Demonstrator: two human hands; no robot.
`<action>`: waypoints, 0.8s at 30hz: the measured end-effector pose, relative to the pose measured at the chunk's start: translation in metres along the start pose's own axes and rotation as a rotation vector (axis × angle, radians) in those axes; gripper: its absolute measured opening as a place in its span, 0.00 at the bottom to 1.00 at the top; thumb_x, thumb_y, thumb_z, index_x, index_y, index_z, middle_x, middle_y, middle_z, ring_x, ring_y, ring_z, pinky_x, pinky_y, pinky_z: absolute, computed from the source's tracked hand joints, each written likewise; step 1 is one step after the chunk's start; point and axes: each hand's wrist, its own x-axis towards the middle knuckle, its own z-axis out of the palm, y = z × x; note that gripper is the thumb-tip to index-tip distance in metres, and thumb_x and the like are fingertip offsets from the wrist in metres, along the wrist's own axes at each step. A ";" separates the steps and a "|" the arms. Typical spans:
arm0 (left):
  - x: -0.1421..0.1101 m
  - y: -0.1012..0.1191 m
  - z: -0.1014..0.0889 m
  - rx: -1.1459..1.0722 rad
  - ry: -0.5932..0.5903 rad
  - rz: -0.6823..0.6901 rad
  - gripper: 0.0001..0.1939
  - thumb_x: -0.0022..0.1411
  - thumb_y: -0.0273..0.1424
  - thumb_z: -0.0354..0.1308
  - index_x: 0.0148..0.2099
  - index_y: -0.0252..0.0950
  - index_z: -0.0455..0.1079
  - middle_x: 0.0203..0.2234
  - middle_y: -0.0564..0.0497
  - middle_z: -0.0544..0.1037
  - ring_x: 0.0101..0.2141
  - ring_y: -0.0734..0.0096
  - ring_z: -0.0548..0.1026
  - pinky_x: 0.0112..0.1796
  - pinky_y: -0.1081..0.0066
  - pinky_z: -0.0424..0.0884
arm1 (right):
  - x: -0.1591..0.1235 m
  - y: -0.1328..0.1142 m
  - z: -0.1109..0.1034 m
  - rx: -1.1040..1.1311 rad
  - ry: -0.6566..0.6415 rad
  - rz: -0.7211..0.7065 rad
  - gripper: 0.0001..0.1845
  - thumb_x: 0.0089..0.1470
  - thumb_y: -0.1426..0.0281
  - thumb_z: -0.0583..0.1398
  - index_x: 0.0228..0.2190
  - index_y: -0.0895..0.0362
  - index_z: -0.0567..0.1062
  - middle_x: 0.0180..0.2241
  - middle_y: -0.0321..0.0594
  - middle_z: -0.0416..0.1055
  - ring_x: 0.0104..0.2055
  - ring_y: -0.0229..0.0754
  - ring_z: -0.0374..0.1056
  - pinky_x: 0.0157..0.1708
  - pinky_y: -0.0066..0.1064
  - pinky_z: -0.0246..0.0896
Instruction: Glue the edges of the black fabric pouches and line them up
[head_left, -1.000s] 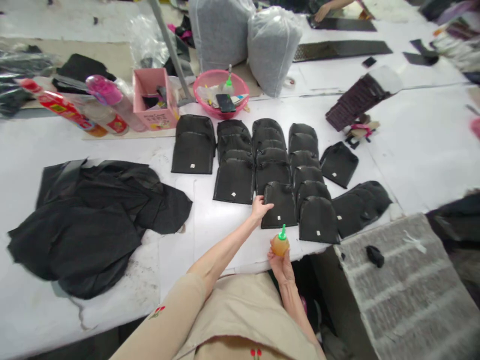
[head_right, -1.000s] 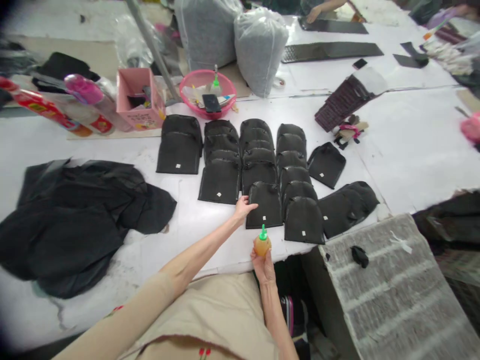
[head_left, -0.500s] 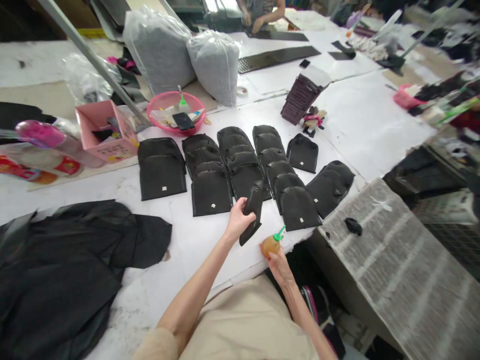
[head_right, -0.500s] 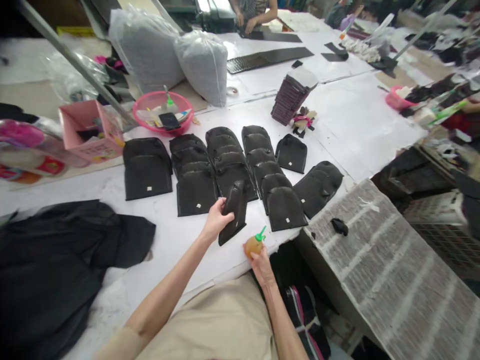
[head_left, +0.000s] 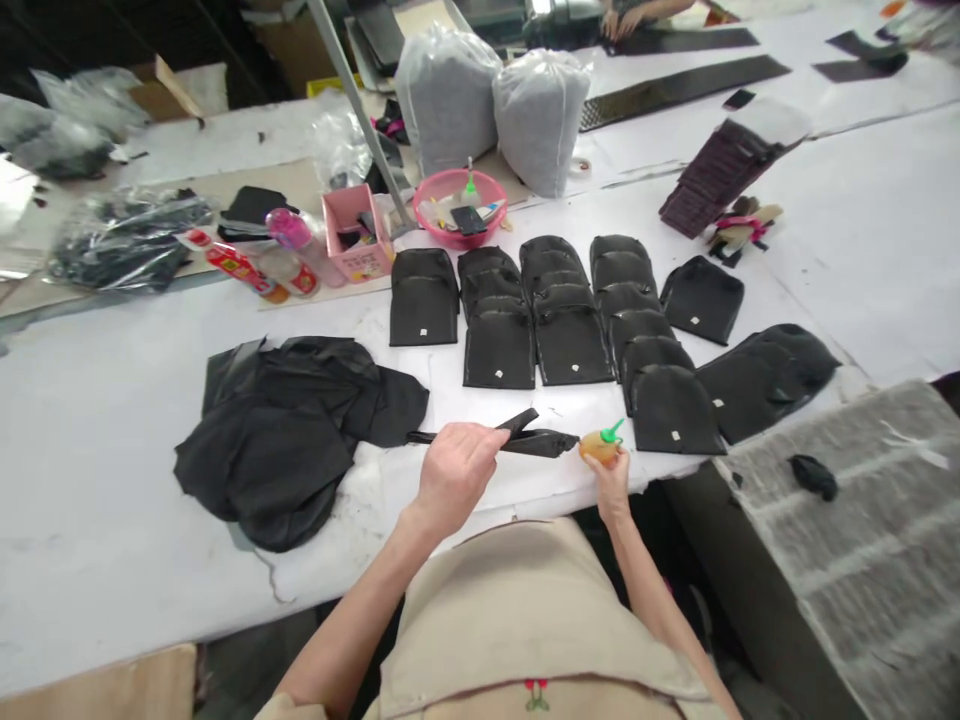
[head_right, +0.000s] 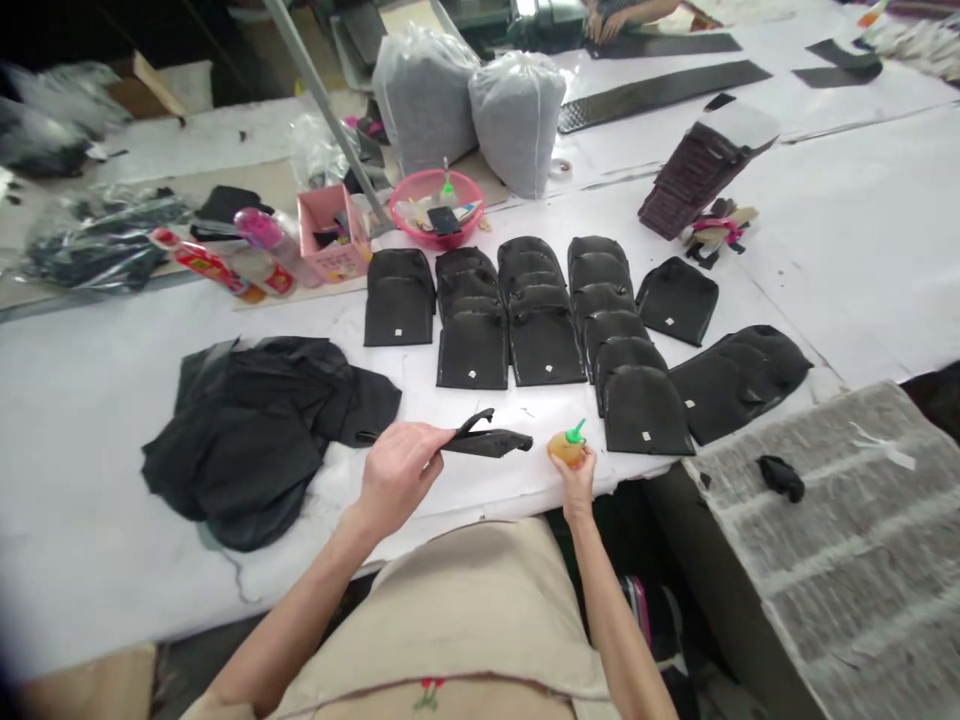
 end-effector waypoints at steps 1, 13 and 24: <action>-0.008 -0.001 -0.004 0.021 0.003 0.035 0.17 0.65 0.18 0.51 0.51 0.39 0.70 0.36 0.50 0.82 0.38 0.66 0.79 0.43 0.64 0.72 | 0.002 0.002 0.003 -0.043 0.002 -0.026 0.39 0.32 0.60 0.74 0.45 0.52 0.64 0.45 0.37 0.73 0.47 0.45 0.71 0.54 0.46 0.64; -0.058 0.004 -0.015 0.092 -0.011 0.170 0.11 0.68 0.24 0.57 0.51 0.39 0.71 0.40 0.47 0.83 0.43 0.64 0.81 0.47 0.63 0.70 | 0.006 0.022 -0.009 -0.540 -0.037 -0.238 0.39 0.32 0.55 0.73 0.46 0.54 0.69 0.53 0.52 0.71 0.59 0.58 0.63 0.62 0.51 0.53; -0.050 0.011 0.008 0.169 0.024 0.089 0.27 0.62 0.24 0.61 0.61 0.47 0.70 0.39 0.52 0.84 0.38 0.57 0.82 0.42 0.58 0.75 | 0.058 -0.052 -0.214 -1.001 0.344 -0.372 0.19 0.56 0.61 0.58 0.45 0.59 0.74 0.47 0.53 0.75 0.51 0.52 0.69 0.54 0.44 0.63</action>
